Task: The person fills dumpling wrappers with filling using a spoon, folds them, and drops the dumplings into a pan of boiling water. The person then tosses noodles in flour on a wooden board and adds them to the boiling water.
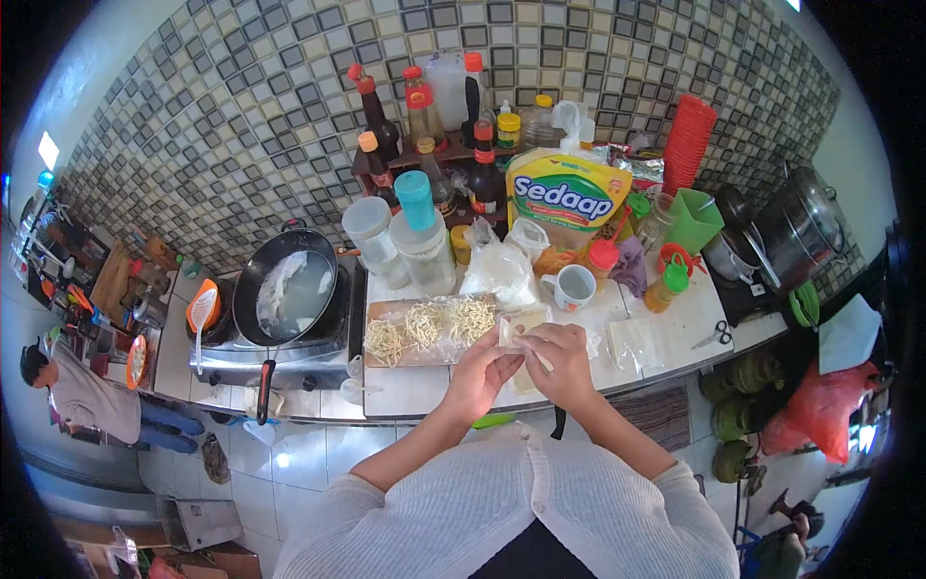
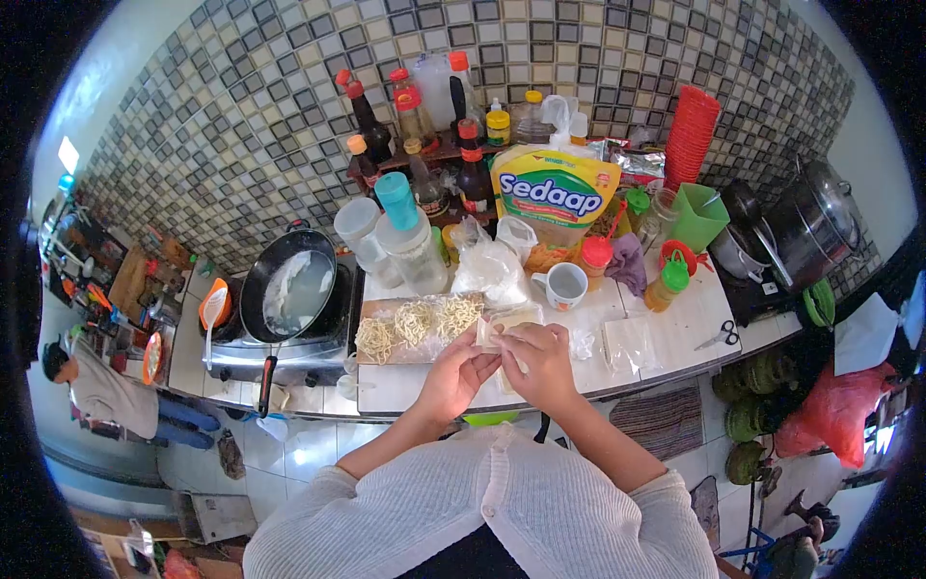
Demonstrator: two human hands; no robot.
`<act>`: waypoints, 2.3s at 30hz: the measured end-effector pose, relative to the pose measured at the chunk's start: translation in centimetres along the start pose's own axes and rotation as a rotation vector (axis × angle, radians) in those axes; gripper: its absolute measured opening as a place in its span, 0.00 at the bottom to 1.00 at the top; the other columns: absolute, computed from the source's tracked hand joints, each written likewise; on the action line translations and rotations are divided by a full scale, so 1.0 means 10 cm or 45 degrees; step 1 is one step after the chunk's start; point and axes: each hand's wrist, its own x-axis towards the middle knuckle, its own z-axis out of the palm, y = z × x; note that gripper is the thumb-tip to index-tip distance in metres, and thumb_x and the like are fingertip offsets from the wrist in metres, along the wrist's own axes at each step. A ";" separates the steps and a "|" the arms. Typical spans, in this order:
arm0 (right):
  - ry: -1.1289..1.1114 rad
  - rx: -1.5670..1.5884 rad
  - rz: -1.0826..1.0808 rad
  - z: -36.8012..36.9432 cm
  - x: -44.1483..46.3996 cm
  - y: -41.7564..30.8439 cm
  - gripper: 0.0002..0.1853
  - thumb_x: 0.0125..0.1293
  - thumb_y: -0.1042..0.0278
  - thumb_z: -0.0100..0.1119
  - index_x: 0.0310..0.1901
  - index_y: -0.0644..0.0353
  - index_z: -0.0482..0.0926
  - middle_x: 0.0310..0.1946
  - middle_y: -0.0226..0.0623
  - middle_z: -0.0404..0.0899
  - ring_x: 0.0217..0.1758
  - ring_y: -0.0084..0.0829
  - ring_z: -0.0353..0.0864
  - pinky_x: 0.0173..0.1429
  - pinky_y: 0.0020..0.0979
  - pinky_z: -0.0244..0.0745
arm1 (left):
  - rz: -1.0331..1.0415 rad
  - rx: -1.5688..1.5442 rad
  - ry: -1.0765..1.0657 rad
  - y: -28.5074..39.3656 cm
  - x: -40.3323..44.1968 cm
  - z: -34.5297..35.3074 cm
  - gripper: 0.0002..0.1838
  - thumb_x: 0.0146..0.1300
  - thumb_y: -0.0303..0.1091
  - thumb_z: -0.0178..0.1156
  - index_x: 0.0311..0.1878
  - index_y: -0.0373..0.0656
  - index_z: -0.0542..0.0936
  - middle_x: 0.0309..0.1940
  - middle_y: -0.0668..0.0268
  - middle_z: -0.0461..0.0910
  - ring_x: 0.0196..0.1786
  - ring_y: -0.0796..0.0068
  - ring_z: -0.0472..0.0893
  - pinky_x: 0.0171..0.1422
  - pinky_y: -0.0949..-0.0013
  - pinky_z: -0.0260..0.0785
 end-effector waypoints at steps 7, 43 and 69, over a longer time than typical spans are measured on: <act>0.017 0.015 -0.086 0.05 0.03 -0.14 0.14 0.53 0.72 0.65 0.43 0.53 0.83 0.45 0.29 0.81 0.51 0.29 0.79 0.56 0.41 0.60 | 0.038 0.132 -0.010 0.05 -0.02 -0.02 0.30 0.71 0.29 0.50 0.75 0.43 0.56 0.64 0.65 0.71 0.61 0.73 0.74 0.69 0.67 0.64; 0.261 0.116 0.304 1.03 0.74 -0.87 0.12 0.54 0.85 0.53 0.38 0.63 0.82 0.42 0.45 0.77 0.48 0.42 0.78 0.55 0.36 0.72 | 0.664 2.939 1.331 4.36 -1.38 -2.25 0.37 0.65 0.46 0.59 0.75 0.62 0.57 0.77 0.56 0.52 0.78 0.41 0.45 0.66 0.16 0.33; 0.177 -0.153 0.685 1.12 0.38 -1.06 0.07 0.59 0.77 0.58 0.40 0.65 0.81 0.37 0.48 0.81 0.41 0.44 0.82 0.48 0.36 0.75 | 1.288 2.619 0.496 3.50 -1.22 -2.18 0.16 0.58 0.40 0.65 0.49 0.50 0.80 0.50 0.59 0.74 0.57 0.57 0.71 0.60 0.56 0.58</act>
